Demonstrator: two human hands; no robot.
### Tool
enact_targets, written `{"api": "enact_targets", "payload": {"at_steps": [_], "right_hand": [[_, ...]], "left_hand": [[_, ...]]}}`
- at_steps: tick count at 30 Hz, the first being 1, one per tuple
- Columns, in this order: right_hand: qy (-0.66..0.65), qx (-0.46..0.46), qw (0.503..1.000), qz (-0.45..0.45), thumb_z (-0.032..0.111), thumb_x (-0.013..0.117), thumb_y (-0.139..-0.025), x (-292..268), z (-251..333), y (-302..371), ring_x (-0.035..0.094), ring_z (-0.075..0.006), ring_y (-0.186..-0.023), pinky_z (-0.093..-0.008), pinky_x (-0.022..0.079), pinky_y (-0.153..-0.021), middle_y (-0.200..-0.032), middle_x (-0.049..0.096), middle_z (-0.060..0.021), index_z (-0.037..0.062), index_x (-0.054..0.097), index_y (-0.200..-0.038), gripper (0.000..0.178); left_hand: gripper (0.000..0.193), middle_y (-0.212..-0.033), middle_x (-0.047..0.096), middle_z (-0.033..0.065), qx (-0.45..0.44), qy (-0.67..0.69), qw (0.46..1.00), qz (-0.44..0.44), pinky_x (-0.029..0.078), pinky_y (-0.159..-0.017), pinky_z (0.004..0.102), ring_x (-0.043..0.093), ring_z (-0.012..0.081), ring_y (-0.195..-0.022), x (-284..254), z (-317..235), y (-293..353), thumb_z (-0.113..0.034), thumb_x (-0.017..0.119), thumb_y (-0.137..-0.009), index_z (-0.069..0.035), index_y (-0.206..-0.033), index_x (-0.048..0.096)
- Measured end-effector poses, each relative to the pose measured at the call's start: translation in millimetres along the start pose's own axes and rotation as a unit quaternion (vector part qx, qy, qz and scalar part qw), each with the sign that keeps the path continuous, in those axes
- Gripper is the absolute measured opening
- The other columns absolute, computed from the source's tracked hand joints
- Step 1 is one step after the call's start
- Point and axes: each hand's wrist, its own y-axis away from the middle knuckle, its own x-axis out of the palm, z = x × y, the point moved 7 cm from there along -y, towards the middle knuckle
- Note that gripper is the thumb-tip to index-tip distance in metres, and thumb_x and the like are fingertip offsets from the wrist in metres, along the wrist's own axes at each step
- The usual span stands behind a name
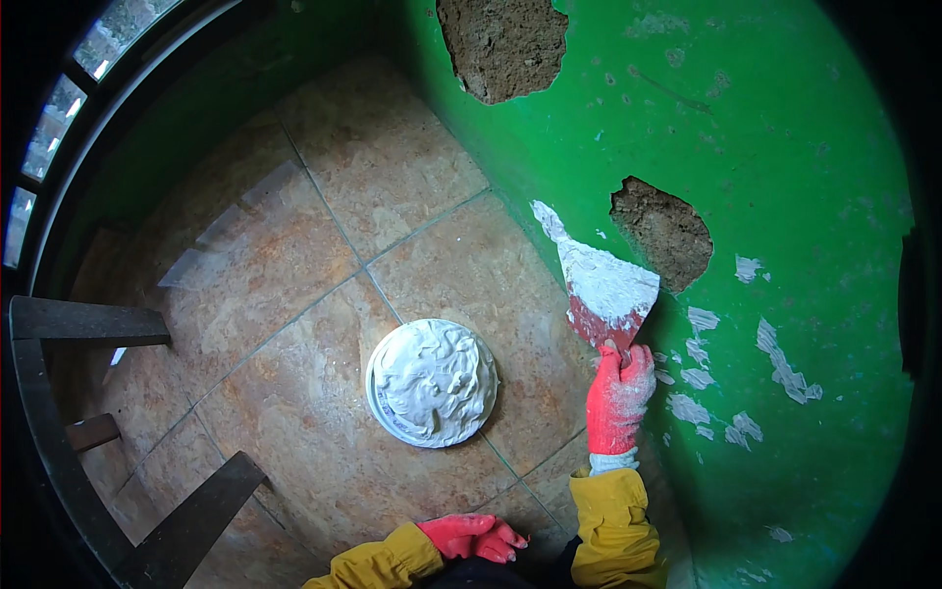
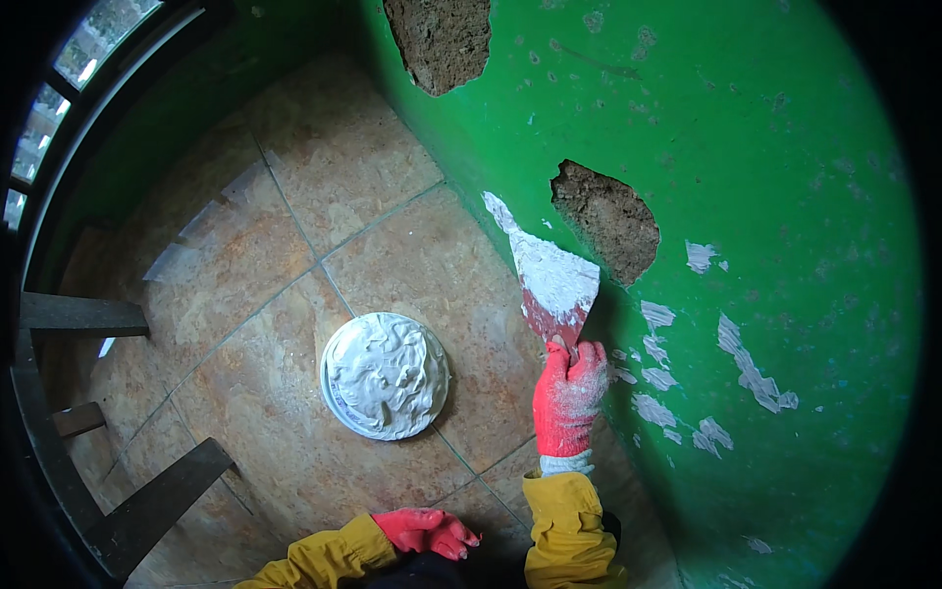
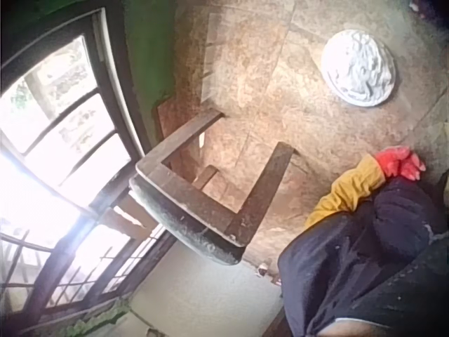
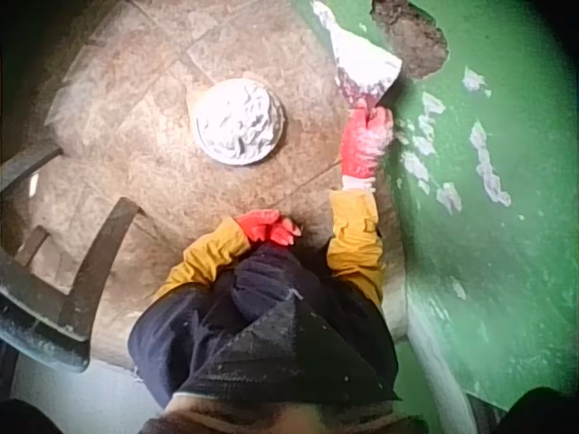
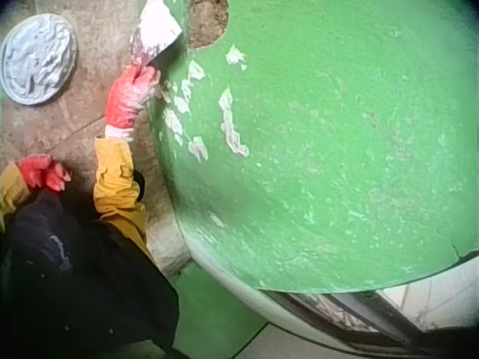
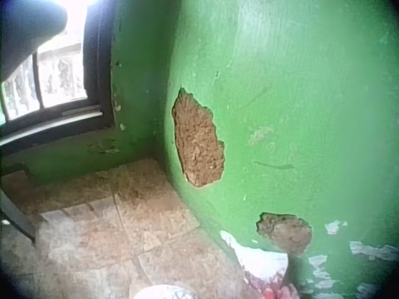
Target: The person patches a wall by scooping putty from a plate with a putty knife and applying it over the damaged areas of the wall.
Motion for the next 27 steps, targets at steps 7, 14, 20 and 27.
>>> {"api": "enact_targets", "payload": {"at_steps": [7, 14, 20, 27], "right_hand": [[-0.033, 0.025, 0.999, 0.003, 0.013, 0.056, -0.08, -1.5, -2.2, -5.8, 0.051, -0.0307, -0.065, -0.0385, 0.04, -0.062, -0.073, 0.053, -0.017, -0.0034, 0.05, -0.072, 0.019], [-0.123, 0.087, 0.988, -0.009, 0.011, 0.057, -0.078, -9.1, -11.2, 6.9, 0.049, -0.0352, -0.07, -0.0423, 0.038, -0.062, -0.076, 0.05, -0.0192, -0.0039, 0.052, -0.075, 0.016], [-0.037, 0.039, 0.999, -0.008, 0.012, 0.058, -0.077, -9.1, -2.0, -4.0, 0.049, -0.0372, -0.072, -0.0435, 0.038, -0.063, -0.075, 0.05, -0.0194, -0.0038, 0.052, -0.075, 0.017], [-0.039, 0.013, 0.999, -0.01, 0.013, 0.059, -0.077, -10.8, 1.5, 4.6, 0.049, -0.0377, -0.072, -0.0441, 0.038, -0.064, -0.075, 0.05, -0.0199, -0.0033, 0.052, -0.075, 0.017]], "left_hand": [[0.045, -0.127, 0.044, 0.0194, -0.002, 0.005, 1.0, -0.002, 0.037, -0.096, 0.0359, 0.05, 0.0241, -0.109, 0.1, 0.7, -1.9, -0.034, 0.04, -0.093, 0.004, -0.113, 0.049], [0.043, -0.127, 0.044, 0.0193, -0.007, 0.001, 1.0, 0.001, 0.037, -0.096, 0.0361, 0.051, 0.0237, -0.108, 1.9, -0.2, -1.8, -0.033, 0.039, -0.093, 0.004, -0.113, 0.049], [0.045, -0.127, 0.044, 0.0194, 0.001, 0.0, 1.0, -0.013, 0.037, -0.096, 0.0359, 0.051, 0.0241, -0.109, 2.5, -0.7, -1.0, -0.034, 0.04, -0.092, 0.004, -0.113, 0.049], [0.044, -0.127, 0.044, 0.0197, -0.007, 0.015, 1.0, 0.0, 0.038, -0.096, 0.0364, 0.051, 0.0247, -0.109, -7.2, 4.5, -1.8, -0.033, 0.039, -0.093, 0.004, -0.114, 0.049]]}}
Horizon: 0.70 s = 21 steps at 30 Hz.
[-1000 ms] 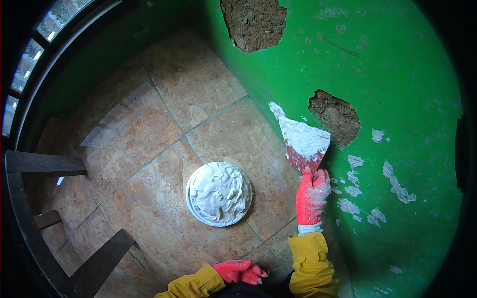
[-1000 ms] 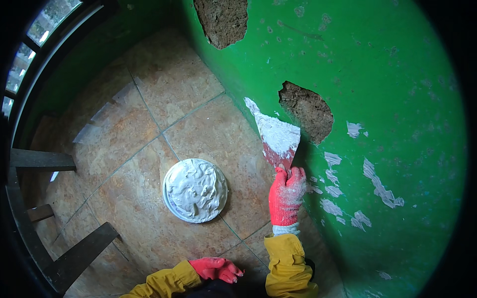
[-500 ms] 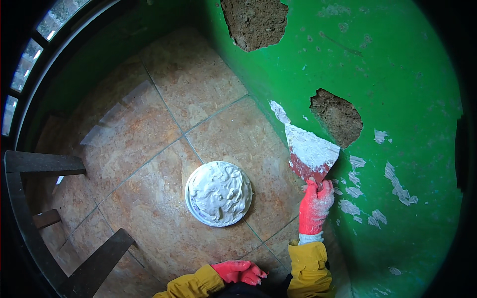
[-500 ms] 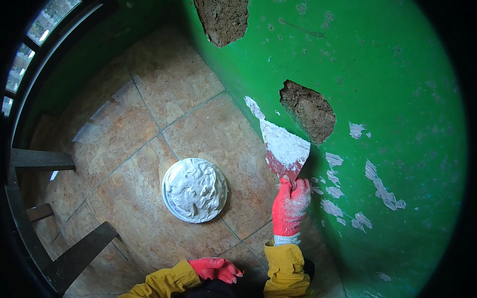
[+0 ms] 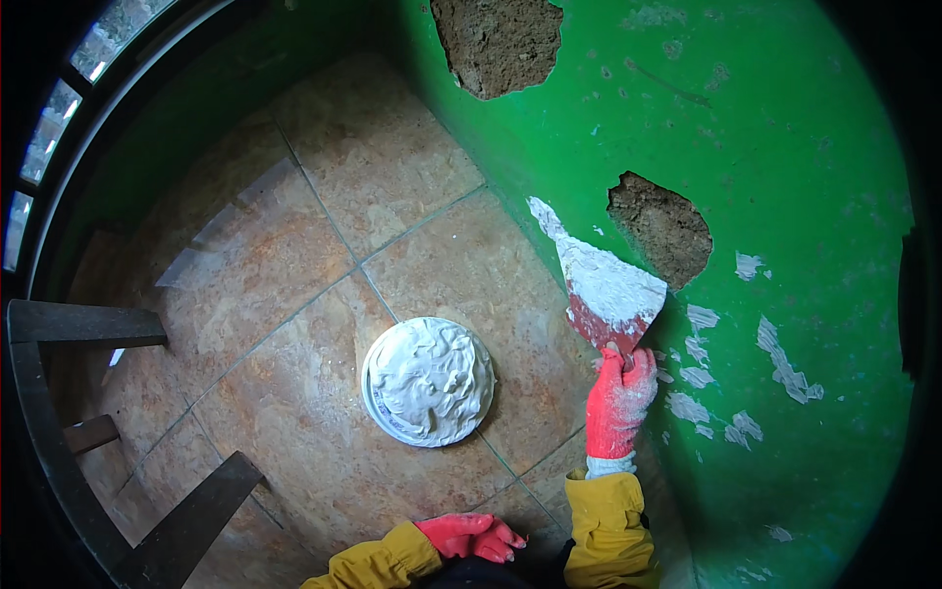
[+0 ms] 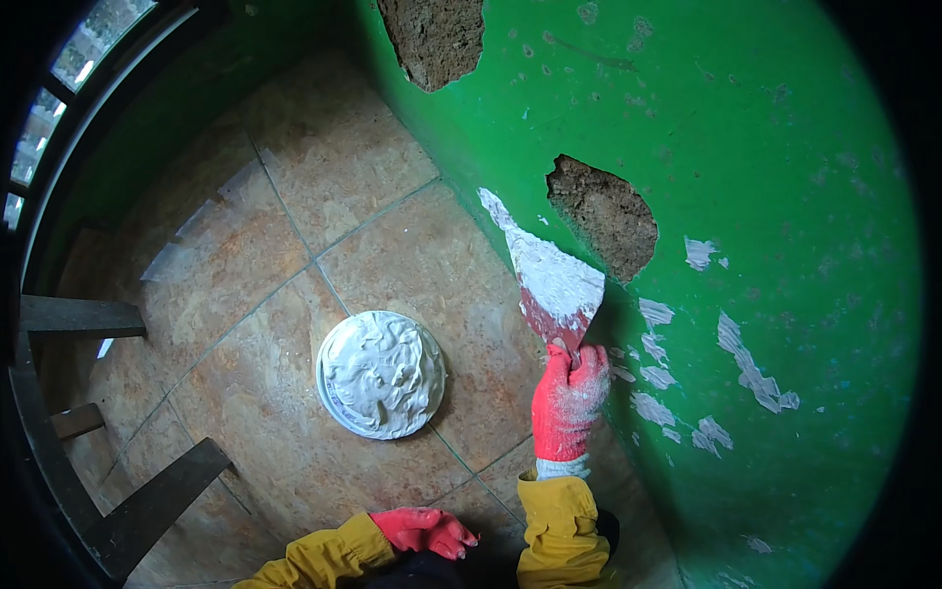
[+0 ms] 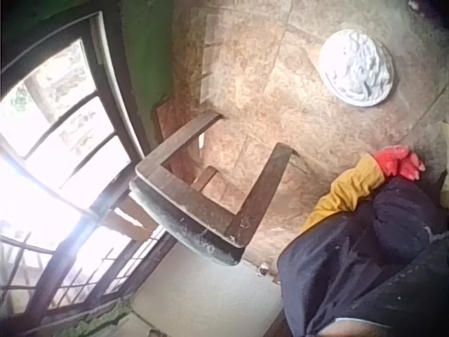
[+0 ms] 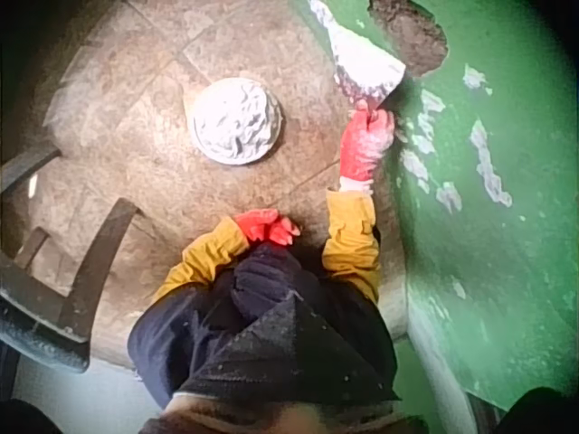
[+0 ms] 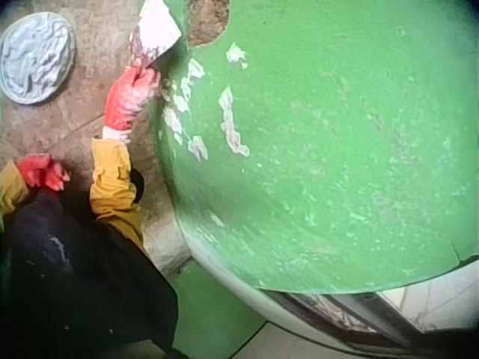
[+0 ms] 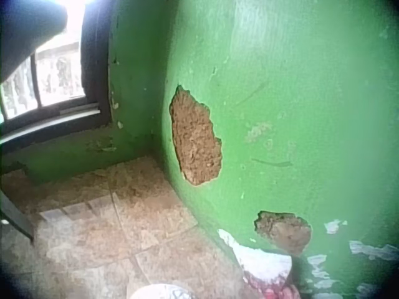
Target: The person patches a wall by scooping putty from a plate with a putty knife and applying it over the damaged areas of the wall.
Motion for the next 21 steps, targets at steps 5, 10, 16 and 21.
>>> {"api": "enact_targets", "payload": {"at_steps": [5, 10, 16, 21], "right_hand": [[-0.007, 0.009, 0.999, -0.035, 0.01, 0.056, -0.08, -4.2, -6.0, -5.1, 0.052, -0.019, -0.056, -0.0301, 0.042, -0.059, -0.066, 0.052, -0.0102, -0.0036, 0.051, -0.073, 0.016], [-0.151, 0.138, 0.979, -0.008, 0.009, 0.059, -0.077, 2.4, -15.4, 2.1, 0.049, -0.0346, -0.068, -0.0411, 0.038, -0.062, -0.075, 0.05, -0.0195, -0.005, 0.05, -0.073, 0.017], [-0.036, 0.04, 0.999, -0.005, 0.005, 0.058, -0.077, -3.3, -9.6, -0.2, 0.055, -0.0254, -0.066, -0.0343, 0.043, -0.059, -0.076, 0.051, -0.0151, -0.005, 0.052, -0.076, 0.012], [-0.099, 0.048, 0.994, 0.005, 0.012, 0.057, -0.08, 4.3, -8.4, 11.4, 0.053, -0.0207, -0.059, -0.0316, 0.041, -0.06, -0.067, 0.055, -0.0102, -0.0026, 0.054, -0.077, 0.015]], "left_hand": [[0.044, -0.127, 0.044, 0.0195, 0.001, -0.013, 1.0, -0.004, 0.038, -0.096, 0.0361, 0.05, 0.0253, -0.109, 5.8, -3.2, -0.5, -0.034, 0.04, -0.092, 0.004, -0.113, 0.05], [0.044, -0.128, 0.043, 0.0196, -0.006, 0.01, 1.0, 0.018, 0.037, -0.096, 0.0362, 0.05, 0.0252, -0.11, 0.9, -0.9, -1.7, -0.034, 0.04, -0.092, 0.004, -0.114, 0.049], [0.044, -0.128, 0.044, 0.0193, 0.003, -0.01, 1.0, 0.007, 0.037, -0.096, 0.0362, 0.05, 0.0251, -0.11, 9.1, -3.9, -1.5, -0.035, 0.041, -0.092, 0.003, -0.114, 0.05], [0.045, -0.128, 0.043, 0.0193, -0.003, -0.003, 1.0, 0.004, 0.037, -0.097, 0.0363, 0.05, 0.0248, -0.109, 4.2, -0.7, -0.1, -0.035, 0.04, -0.092, 0.004, -0.114, 0.049]]}}
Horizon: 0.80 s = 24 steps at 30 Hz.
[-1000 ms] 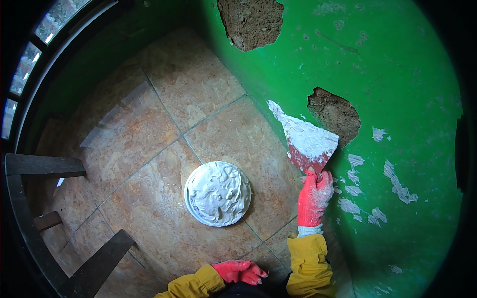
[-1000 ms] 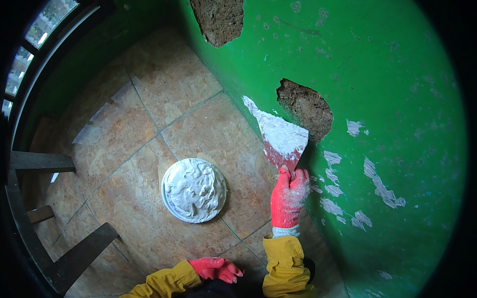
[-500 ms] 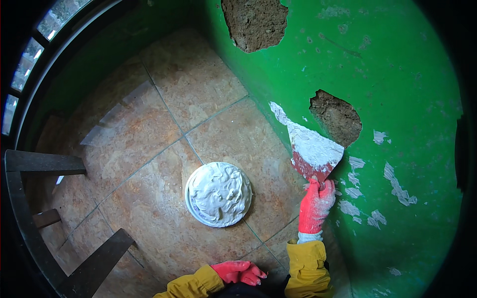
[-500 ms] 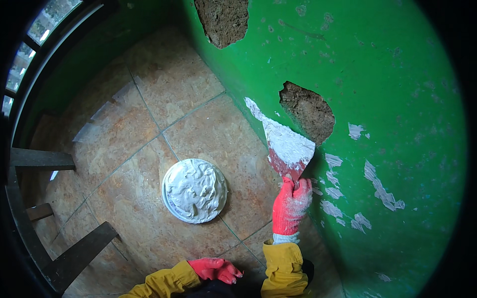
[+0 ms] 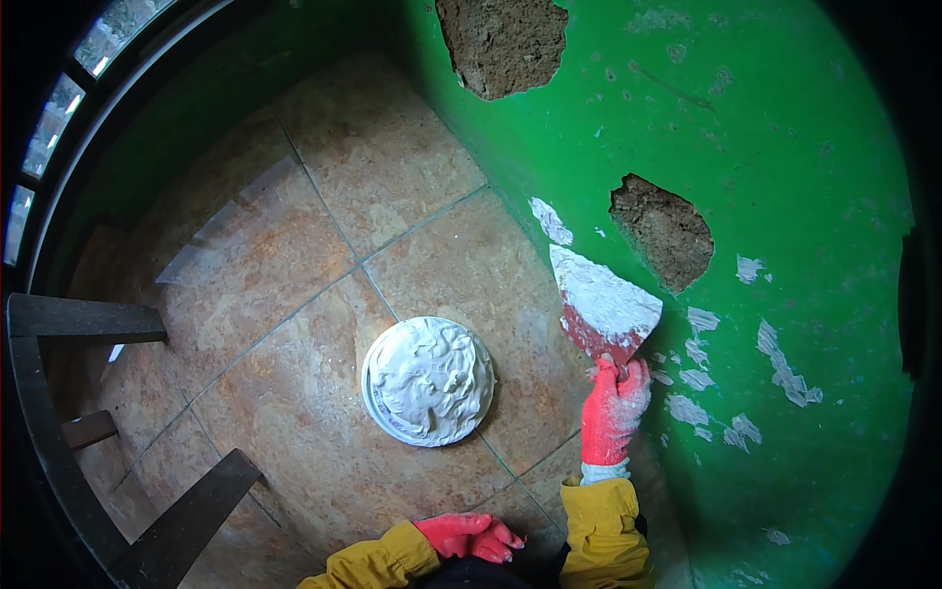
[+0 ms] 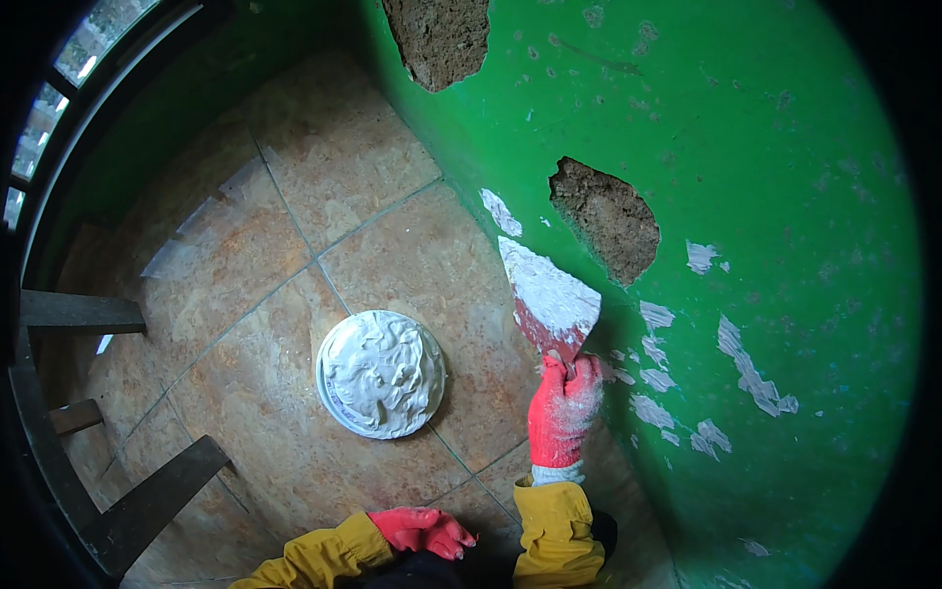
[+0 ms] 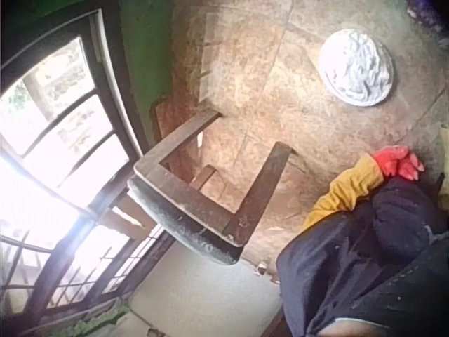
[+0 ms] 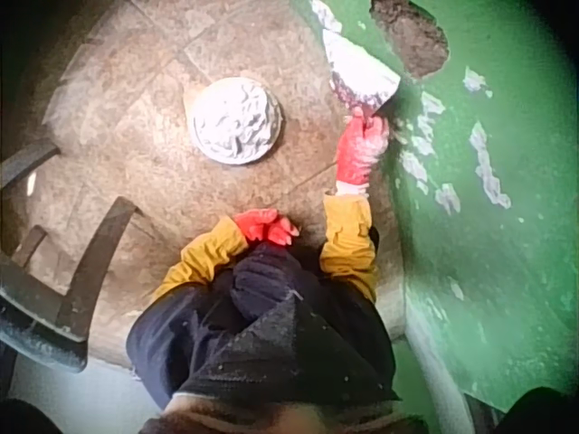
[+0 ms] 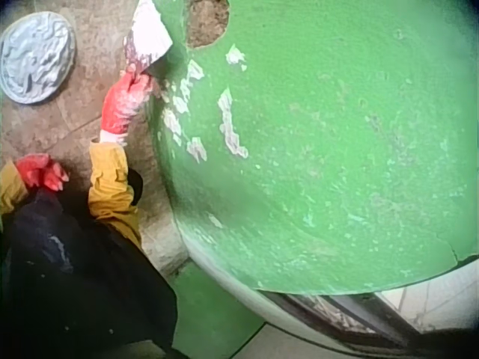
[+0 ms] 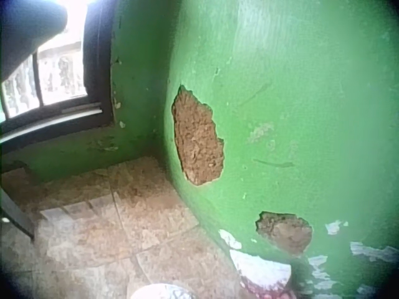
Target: The person patches a wall by scooping putty from a plate with a putty knife and applying it over the damaged areas of the wall.
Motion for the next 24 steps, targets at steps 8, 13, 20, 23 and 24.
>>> {"api": "enact_targets", "payload": {"at_steps": [8, 13, 20, 23, 24], "right_hand": [[-0.112, 0.091, 0.989, -0.008, 0.012, 0.058, -0.083, 40.2, -39.3, -19.7, 0.048, -0.0113, -0.054, -0.025, 0.039, -0.054, -0.061, 0.056, -0.0055, 0.0006, 0.046, -0.077, 0.018], [-0.055, 0.106, 0.993, -0.002, 0.014, 0.056, -0.08, 39.5, -30.4, -18.2, 0.052, -0.0286, -0.066, -0.0367, 0.04, -0.062, -0.076, 0.051, -0.0177, -0.0044, 0.053, -0.073, 0.02], [0.107, -0.011, 0.994, -0.008, 0.014, 0.057, -0.082, 2.6, -2.3, -5.9, 0.053, -0.0202, -0.057, -0.0315, 0.04, -0.055, -0.069, 0.055, -0.012, -0.0036, 0.05, -0.076, 0.02], [0.086, -0.019, 0.996, 0.009, 0.011, 0.057, -0.08, -11.0, 11.7, 2.1, 0.054, -0.0237, -0.06, -0.0339, 0.041, -0.057, -0.075, 0.055, -0.0143, -0.0036, 0.052, -0.077, 0.015], [0.083, -0.054, 0.995, 0.015, 0.009, 0.057, -0.079, -15.0, 21.5, 3.8, 0.055, -0.025, -0.063, -0.0352, 0.041, -0.059, -0.078, 0.055, -0.0151, -0.0032, 0.053, -0.078, 0.013]], "left_hand": [[0.045, -0.128, 0.043, 0.02, 0.003, -0.002, 1.0, -0.003, 0.038, -0.096, 0.0363, 0.051, 0.0255, -0.109, 2.3, -2.7, -1.7, -0.034, 0.04, -0.093, 0.005, -0.114, 0.049], [0.045, -0.127, 0.043, 0.0199, 0.004, 0.006, 1.0, -0.005, 0.038, -0.096, 0.0361, 0.051, 0.0255, -0.109, -0.1, -2.1, 0.4, -0.034, 0.039, -0.093, 0.005, -0.113, 0.049], [0.045, -0.127, 0.044, 0.0198, -0.006, -0.003, 1.0, -0.006, 0.038, -0.095, 0.036, 0.051, 0.025, -0.109, 0.1, -0.6, -1.7, -0.034, 0.04, -0.092, 0.005, -0.113, 0.049], [0.045, -0.128, 0.043, 0.0201, -0.004, 0.002, 1.0, -0.006, 0.038, -0.096, 0.0357, 0.051, 0.0251, -0.109, -2.6, 2.2, -1.7, -0.034, 0.04, -0.092, 0.005, -0.113, 0.05], [0.043, -0.126, 0.045, 0.0186, 0.002, -0.004, 1.0, -0.007, 0.039, -0.094, 0.0346, 0.052, 0.0239, -0.107, -3.2, 2.2, -2.2, -0.033, 0.041, -0.092, 0.004, -0.112, 0.05]]}}
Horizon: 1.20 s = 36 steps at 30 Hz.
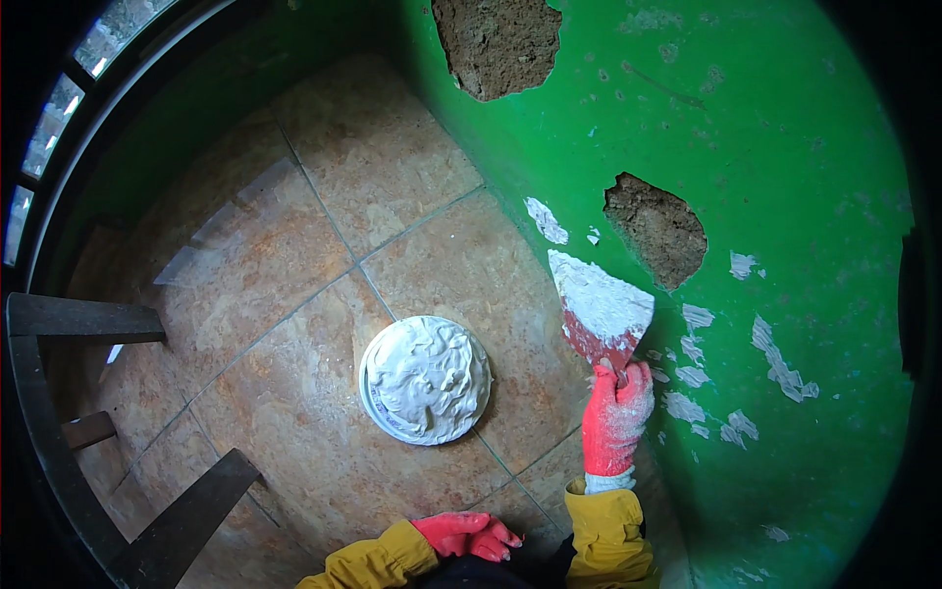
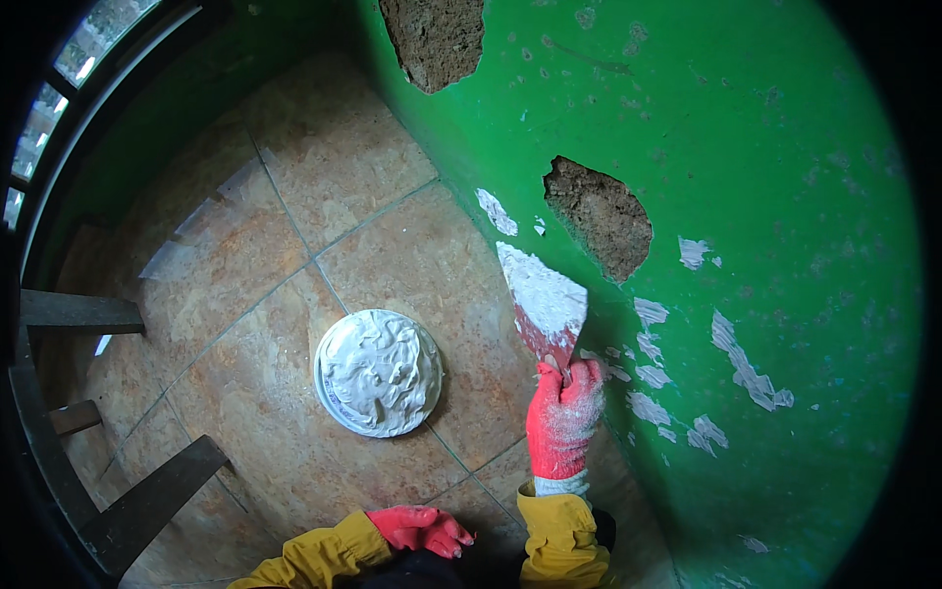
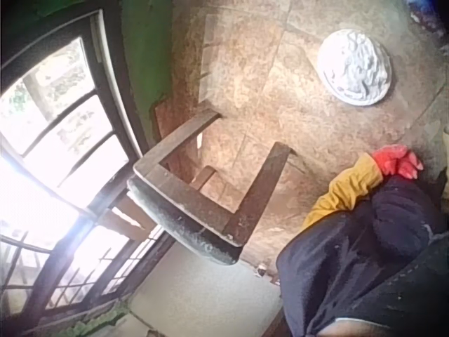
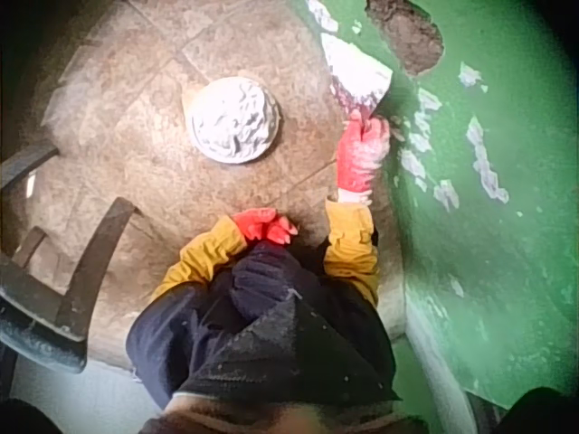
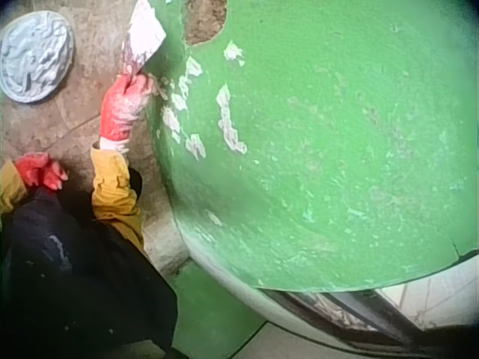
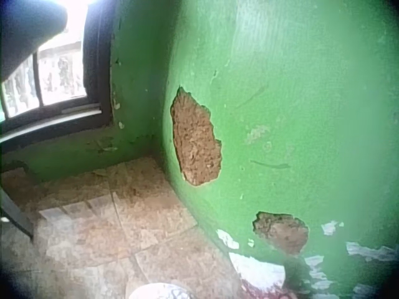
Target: The person patches a wall by scooping putty from a plate with a putty knife and applying it over the damaged areas of the wall.
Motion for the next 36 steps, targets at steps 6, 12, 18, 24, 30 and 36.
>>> {"api": "enact_targets", "payload": {"at_steps": [6, 12, 18, 24, 30, 36], "right_hand": [[0.015, -0.055, 0.998, 0.037, 0.004, 0.059, -0.074, -16.2, 30.6, 20.9, 0.053, -0.0293, -0.069, -0.038, 0.041, -0.062, -0.078, 0.052, -0.0142, -0.0005, 0.059, -0.085, 0.012], [0.083, -0.211, 0.972, 0.07, 0.002, 0.069, -0.065, -22.2, 49.8, 54.6, 0.052, -0.0253, -0.063, -0.0349, 0.041, -0.054, -0.073, 0.05, -0.0098, 0.0054, 0.063, -0.098, 0.034], [-0.214, 0.088, 0.972, 0.035, 0.019, 0.063, -0.081, -22.2, 16.5, 58.9, 0.049, -0.024, -0.047, -0.0336, 0.037, -0.048, -0.055, 0.054, -0.0105, 0.001, 0.061, -0.063, 0.025], [-0.045, -0.213, 0.975, 0.05, 0.001, 0.068, -0.068, -31.0, 67.2, 62.2, 0.055, -0.0243, -0.063, -0.0324, 0.044, -0.057, -0.07, 0.057, -0.009, 0.0033, 0.063, -0.092, 0.025], [-0.011, -0.163, 0.983, 0.082, -0.007, 0.064, -0.062, -33.7, 47.1, 68.0, 0.052, -0.0269, -0.088, -0.0334, 0.046, -0.074, -0.106, 0.047, -0.0136, 0.0063, 0.057, -0.109, 0.049], [0.148, -0.278, 0.944, 0.094, -0.006, 0.064, -0.06, -32.8, 52.3, 48.8, 0.051, -0.0262, -0.09, -0.0351, 0.046, -0.074, -0.109, 0.045, -0.0124, 0.0083, 0.06, -0.106, 0.049]], "left_hand": [[0.042, -0.114, 0.054, 0.0099, 0.022, -0.177, 0.974, -0.14, 0.044, -0.086, 0.0278, 0.053, 0.0159, -0.103, 19.1, -26.2, -32.5, -0.027, 0.056, -0.086, 0.0, -0.117, 0.048], [0.045, -0.099, 0.055, 0.0096, 0.446, -0.461, 0.72, -0.265, 0.044, -0.08, 0.0302, 0.053, 0.0159, -0.093, 126.1, -134.3, -55.6, -0.022, 0.067, -0.077, -0.002, -0.113, 0.048], [0.023, -0.074, 0.054, 0.006, 0.435, -0.426, 0.705, -0.364, 0.041, -0.062, 0.0264, 0.048, 0.0098, -0.069, 153.1, -137.4, -54.2, -0.022, 0.061, -0.082, -0.003, -0.093, 0.055], [0.025, -0.058, 0.051, 0.0062, 0.391, -0.386, 0.652, -0.523, 0.037, -0.05, 0.0277, 0.043, 0.0072, -0.055, 144.7, -132.9, -30.1, -0.022, 0.059, -0.084, 0.0, -0.073, 0.057], [0.034, -0.05, 0.039, 0.0017, 0.447, -0.347, 0.625, -0.537, 0.03, -0.045, 0.029, 0.032, 0.0068, -0.05, 129.3, -134.6, -20.9, -0.022, 0.059, -0.084, 0.0, -0.059, 0.049], [0.031, -0.05, 0.042, 0.0004, 0.427, -0.383, 0.652, -0.495, 0.032, -0.046, 0.0282, 0.035, 0.0069, -0.05, 139.3, -140.5, -24.1, -0.022, 0.057, -0.085, -0.001, -0.064, 0.051]]}}
